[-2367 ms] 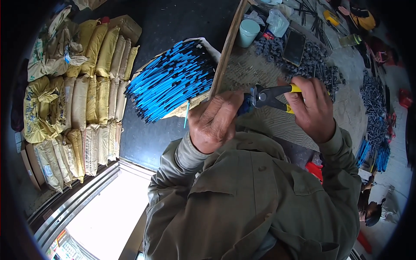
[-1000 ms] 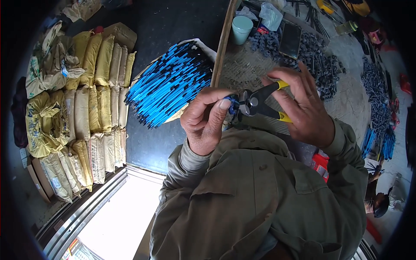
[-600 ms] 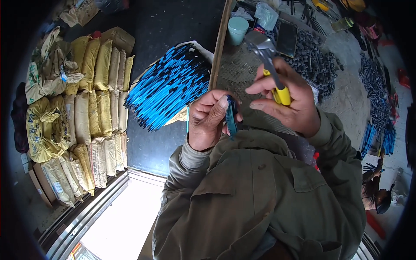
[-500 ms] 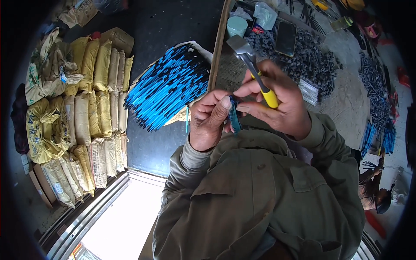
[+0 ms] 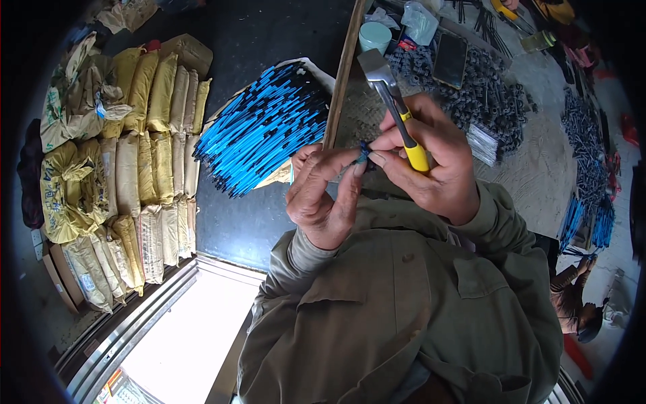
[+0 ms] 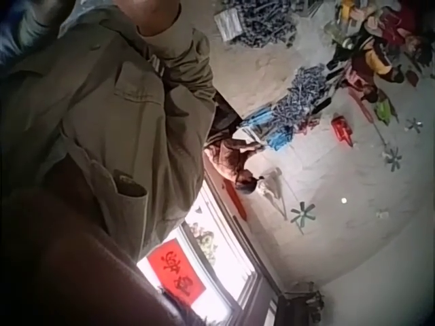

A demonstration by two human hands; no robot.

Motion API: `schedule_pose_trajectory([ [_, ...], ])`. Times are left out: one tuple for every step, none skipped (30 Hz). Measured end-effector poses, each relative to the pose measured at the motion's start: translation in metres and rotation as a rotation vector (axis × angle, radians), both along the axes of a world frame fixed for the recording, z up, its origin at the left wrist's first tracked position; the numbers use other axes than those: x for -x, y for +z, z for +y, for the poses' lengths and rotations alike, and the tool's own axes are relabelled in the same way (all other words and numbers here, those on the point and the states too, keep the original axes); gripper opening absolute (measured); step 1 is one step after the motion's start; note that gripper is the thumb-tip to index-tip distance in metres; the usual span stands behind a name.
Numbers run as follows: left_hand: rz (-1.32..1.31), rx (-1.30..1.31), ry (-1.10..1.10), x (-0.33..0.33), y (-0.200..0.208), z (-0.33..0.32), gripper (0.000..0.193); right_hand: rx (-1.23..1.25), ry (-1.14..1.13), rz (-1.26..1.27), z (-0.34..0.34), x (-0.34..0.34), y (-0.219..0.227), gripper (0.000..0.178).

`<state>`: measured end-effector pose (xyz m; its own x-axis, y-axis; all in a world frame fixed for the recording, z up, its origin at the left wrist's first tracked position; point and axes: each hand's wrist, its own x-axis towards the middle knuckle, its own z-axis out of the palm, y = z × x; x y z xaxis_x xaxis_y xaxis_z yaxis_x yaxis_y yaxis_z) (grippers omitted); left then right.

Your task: The person assembles and trims blue straps using pliers in a manufacturing workshop.

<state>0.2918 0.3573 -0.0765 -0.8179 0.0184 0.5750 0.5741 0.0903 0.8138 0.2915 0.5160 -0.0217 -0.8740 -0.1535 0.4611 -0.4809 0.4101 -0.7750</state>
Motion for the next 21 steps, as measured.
schedule_pose_trajectory([
  [-0.059,-0.045,0.01,-0.002,0.0,0.001,0.017,-0.004,0.011,-0.013,0.001,0.0,0.0,0.015],
  [-0.117,-0.09,0.02,-0.002,0.001,0.001,0.016,-0.005,0.015,-0.013,0.001,0.001,0.0,0.015],
  [-0.117,-0.091,0.023,-0.002,0.001,0.001,0.016,-0.018,0.024,0.002,0.001,0.002,0.0,0.015],
  [-0.059,-0.031,0.033,0.0,0.001,-0.001,0.017,-0.033,0.033,0.017,0.001,0.003,0.0,0.014],
  [0.0,0.03,0.044,0.002,0.002,-0.002,0.018,-0.046,0.042,0.032,0.001,0.003,0.001,0.014],
  [0.058,0.09,0.055,0.002,0.004,-0.003,0.019,-0.047,0.046,0.032,0.001,0.002,0.002,0.014],
  [0.057,0.089,0.058,0.002,0.005,-0.003,0.019,-0.031,0.043,0.014,0.0,0.001,0.003,0.014],
  [0.07,0.108,0.066,0.002,0.007,-0.003,0.019,-0.015,0.041,-0.004,0.0,0.0,0.004,0.014],
  [0.082,0.127,0.074,0.001,0.008,-0.003,0.019,0.0,0.038,-0.022,0.0,-0.001,0.004,0.014],
  [0.093,0.145,0.08,0.0,0.009,-0.003,0.019,-0.002,0.04,-0.023,0.0,-0.001,0.004,0.014],
  [0.092,0.143,0.082,0.0,0.011,-0.002,0.019,-0.003,0.036,-0.017,0.0,-0.001,0.003,0.014],
  [0.09,0.15,0.084,0.0,0.012,-0.002,0.019,-0.003,0.031,-0.011,0.0,-0.001,0.002,0.015],
  [0.087,0.157,0.085,-0.001,0.013,-0.002,0.019,-0.004,0.026,-0.005,0.0,-0.001,0.001,0.015],
  [0.085,0.164,0.086,-0.001,0.013,-0.002,0.019,-0.005,0.028,-0.006,-0.001,-0.001,0.001,0.015],
  [0.084,0.163,0.087,-0.001,0.013,-0.001,0.019,-0.008,0.023,-0.003,-0.001,-0.001,0.001,0.015],
  [0.074,0.137,0.074,-0.001,0.012,-0.001,0.018,-0.012,0.019,0.001,-0.001,-0.001,0.001,0.015],
  [0.063,0.112,0.06,0.0,0.011,0.0,0.017,-0.015,0.014,0.004,-0.002,-0.001,0.001,0.015],
  [0.053,0.087,0.047,0.0,0.011,0.0,0.016,-0.015,0.015,0.004,-0.002,-0.002,0.001,0.015],
  [0.052,0.087,0.047,-0.001,0.011,0.0,0.016,-0.02,0.007,0.001,-0.003,-0.002,0.002,0.015],
  [-0.001,0.056,0.034,-0.002,0.012,-0.001,0.016,-0.023,-0.001,-0.002,-0.004,-0.002,0.002,0.015],
  [-0.053,0.026,0.022,-0.003,0.013,-0.001,0.015,-0.027,-0.009,-0.006,-0.005,-0.003,0.003,0.015],
])
